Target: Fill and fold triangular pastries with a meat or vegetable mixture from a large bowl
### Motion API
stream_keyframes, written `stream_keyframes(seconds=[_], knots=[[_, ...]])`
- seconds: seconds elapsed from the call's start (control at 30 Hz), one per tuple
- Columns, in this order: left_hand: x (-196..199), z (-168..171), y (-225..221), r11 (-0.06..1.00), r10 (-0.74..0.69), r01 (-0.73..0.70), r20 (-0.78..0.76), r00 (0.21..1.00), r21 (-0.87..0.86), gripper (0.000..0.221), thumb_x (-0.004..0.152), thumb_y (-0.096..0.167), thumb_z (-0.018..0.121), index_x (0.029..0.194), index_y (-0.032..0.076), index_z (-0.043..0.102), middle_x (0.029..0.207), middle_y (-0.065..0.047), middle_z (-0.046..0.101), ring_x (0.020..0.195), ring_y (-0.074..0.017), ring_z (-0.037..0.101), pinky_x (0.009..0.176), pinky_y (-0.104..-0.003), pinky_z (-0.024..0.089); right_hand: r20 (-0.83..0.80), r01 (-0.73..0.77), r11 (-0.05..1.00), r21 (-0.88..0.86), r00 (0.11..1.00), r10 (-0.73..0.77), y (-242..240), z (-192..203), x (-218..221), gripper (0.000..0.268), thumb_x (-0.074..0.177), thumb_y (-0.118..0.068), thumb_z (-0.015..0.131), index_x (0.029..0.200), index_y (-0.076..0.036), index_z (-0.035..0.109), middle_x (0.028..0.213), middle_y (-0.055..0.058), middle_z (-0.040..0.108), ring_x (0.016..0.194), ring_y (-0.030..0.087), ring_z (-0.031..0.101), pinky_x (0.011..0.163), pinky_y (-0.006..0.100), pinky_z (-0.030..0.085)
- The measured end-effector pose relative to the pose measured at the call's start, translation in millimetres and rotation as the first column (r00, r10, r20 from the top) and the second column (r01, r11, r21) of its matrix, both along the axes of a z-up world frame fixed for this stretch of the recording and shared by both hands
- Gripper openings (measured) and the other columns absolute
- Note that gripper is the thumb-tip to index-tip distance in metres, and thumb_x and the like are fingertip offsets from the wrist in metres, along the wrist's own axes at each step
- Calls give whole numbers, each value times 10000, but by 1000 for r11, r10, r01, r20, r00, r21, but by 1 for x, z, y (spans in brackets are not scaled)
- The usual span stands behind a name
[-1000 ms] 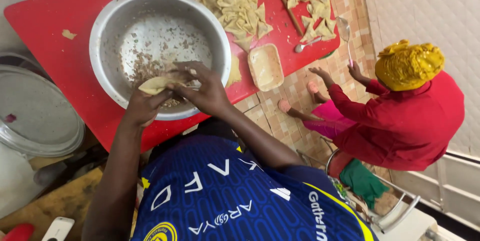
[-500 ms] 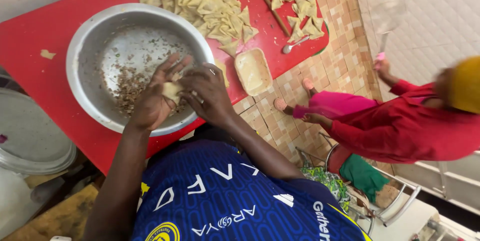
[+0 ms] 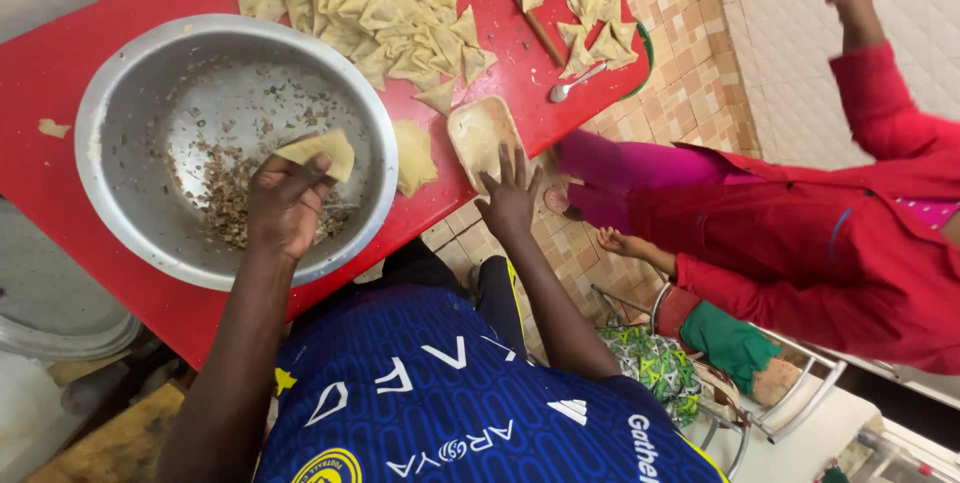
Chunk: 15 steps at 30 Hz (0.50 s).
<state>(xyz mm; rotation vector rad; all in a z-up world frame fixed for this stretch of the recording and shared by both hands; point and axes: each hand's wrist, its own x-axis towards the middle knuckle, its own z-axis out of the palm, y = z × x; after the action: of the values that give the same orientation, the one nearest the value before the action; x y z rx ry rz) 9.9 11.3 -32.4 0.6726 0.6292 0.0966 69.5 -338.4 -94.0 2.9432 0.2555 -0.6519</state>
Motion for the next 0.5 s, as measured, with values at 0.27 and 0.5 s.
stream_keyframes(seconds=[0.27, 0.5], knots=[[-11, -2, 6, 997, -17, 26, 130, 991, -71, 387, 970, -89, 774, 1338, 29, 761, 1273, -160, 826, 1198, -315, 831, 1197, -562, 669, 390, -248, 963, 108, 901, 189, -34, -108, 8, 406, 751, -359, 975, 1101, -203, 841, 1411, 47, 671, 1540, 362, 495, 1321, 748, 265], [-35, -23, 14, 999, -32, 33, 193, 981, -4, 380, 961, 2, 767, 1338, 46, 753, 1239, -168, 832, 1082, -233, 838, 952, -318, 697, 4, 216, 596, 774, 939, -345, 1, -15, 34, 826, 708, -517, 1119, 1279, -33, 770, 1380, 113, 603, 1401, 344, 535, 1285, 560, 369]])
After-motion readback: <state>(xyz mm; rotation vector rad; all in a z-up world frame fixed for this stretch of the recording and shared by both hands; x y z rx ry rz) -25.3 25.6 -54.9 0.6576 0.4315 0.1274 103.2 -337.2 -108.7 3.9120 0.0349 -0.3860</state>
